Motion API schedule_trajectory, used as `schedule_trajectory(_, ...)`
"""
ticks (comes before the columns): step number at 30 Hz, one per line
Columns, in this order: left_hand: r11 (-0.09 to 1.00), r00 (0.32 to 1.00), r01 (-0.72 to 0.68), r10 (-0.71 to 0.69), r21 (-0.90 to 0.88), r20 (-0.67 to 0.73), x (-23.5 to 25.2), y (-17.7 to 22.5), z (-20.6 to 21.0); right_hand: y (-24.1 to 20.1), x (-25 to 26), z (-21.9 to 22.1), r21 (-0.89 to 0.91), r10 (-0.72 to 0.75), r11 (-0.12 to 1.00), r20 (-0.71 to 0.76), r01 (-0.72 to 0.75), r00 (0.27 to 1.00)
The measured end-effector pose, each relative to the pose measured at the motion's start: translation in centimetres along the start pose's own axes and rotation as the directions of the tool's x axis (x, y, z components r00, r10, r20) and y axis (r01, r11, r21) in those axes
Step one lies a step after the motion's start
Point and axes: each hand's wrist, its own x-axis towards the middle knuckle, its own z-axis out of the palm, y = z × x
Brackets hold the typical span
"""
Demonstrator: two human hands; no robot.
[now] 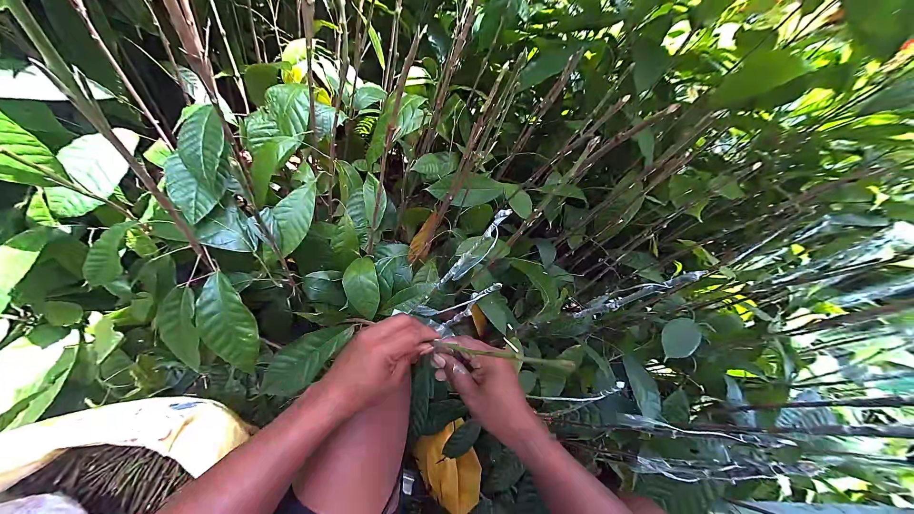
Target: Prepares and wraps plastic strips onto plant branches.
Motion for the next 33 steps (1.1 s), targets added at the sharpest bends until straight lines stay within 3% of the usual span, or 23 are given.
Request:
schedule_trajectory(1,0.998,1.0,0.009,-0.008,0.07,-0.012,0.1,0.4,0.2,0.1,-0.4,0.5,-0.022,0.01,1.0,-0.034,-0.011,0.999)
schedule_trajectory(3,0.991,0.998,0.056,-0.055,0.124,-0.018,0.2,1.0,0.6,-0.2,-2.0,1.9,-0.203,-0.112,0.975,-0.119,0.086,0.987)
schedule_trajectory(6,0.992,0.994,0.099,-0.102,0.082,0.028,0.6,1.1,0.7,-2.3,-5.3,3.2,-0.555,-0.347,0.79,-0.056,0.26,0.936)
schedule_trajectory(9,0.998,0.972,0.065,-0.065,0.007,0.228,0.5,0.7,0.9,-5.5,-6.3,1.9,-0.48,-0.329,0.794,0.177,0.373,0.927)
schedule_trajectory(12,0.999,0.9,0.042,-0.024,-0.032,0.435,0.1,1.7,0.9,-7.8,-2.9,-2.7,-0.252,-0.141,0.94,0.328,0.23,0.934)
schedule_trajectory(13,0.996,0.883,0.083,-0.061,-0.028,0.466,0.0,2.4,0.3,-7.8,-1.5,-4.6,-0.274,-0.066,0.946,0.355,0.171,0.932)
schedule_trajectory(14,0.998,0.898,0.056,-0.043,-0.016,0.439,-0.4,2.6,0.0,-7.1,-0.5,-6.2,-0.382,-0.008,0.912,0.35,0.15,0.937)
schedule_trajectory(16,0.998,0.952,-0.057,0.046,0.029,0.302,-1.4,1.7,-0.4,-4.4,-0.3,-6.7,-0.668,-0.057,0.71,0.264,0.225,0.963)
schedule_trajectory(18,0.999,0.979,-0.044,0.037,0.032,0.202,-1.6,0.8,-1.6,-1.9,-1.7,-5.5,-0.767,-0.101,0.587,0.249,0.26,0.963)
schedule_trajectory(21,0.997,0.99,0.077,-0.079,0.016,0.115,-1.2,0.9,-2.6,-0.8,-4.0,-3.5,-0.714,-0.07,0.668,0.221,0.21,0.973)
schedule_trajectory(23,0.993,0.989,0.116,-0.118,0.03,0.086,-0.4,1.0,-2.0,-2.5,-5.6,-1.9,-0.652,-0.198,0.7,0.214,0.291,0.957)
schedule_trajectory(25,0.994,0.989,0.061,-0.073,0.089,0.133,0.3,1.2,-1.1,-5.9,-6.5,-1.3,-0.451,-0.294,0.803,0.271,0.391,0.917)
schedule_trajectory(27,0.987,0.963,-0.07,0.029,0.146,0.267,0.4,1.5,-0.2,-8.2,-5.1,-3.9,-0.143,-0.206,0.956,0.299,0.257,0.932)
schedule_trajectory(28,0.982,0.943,-0.122,0.07,0.144,0.324,0.1,1.5,0.0,-7.9,-3.8,-6.1,-0.122,-0.141,0.975,0.298,0.185,0.944)
schedule_trajectory(30,0.978,0.94,-0.162,0.112,0.134,0.323,-0.4,1.5,-0.3,-5.1,-2.6,-8.5,-0.48,-0.029,0.869,0.198,0.123,0.98)
schedule_trajectory(31,0.981,0.956,-0.148,0.109,0.127,0.274,-0.3,1.4,-0.8,-3.6,-2.9,-7.7,-0.619,-0.07,0.771,0.145,0.146,0.987)
schedule_trajectory(33,0.99,0.981,-0.102,0.084,0.093,0.177,0.1,1.3,-1.2,-3.4,-4.9,-4.3,-0.705,-0.231,0.657,0.147,0.266,0.962)
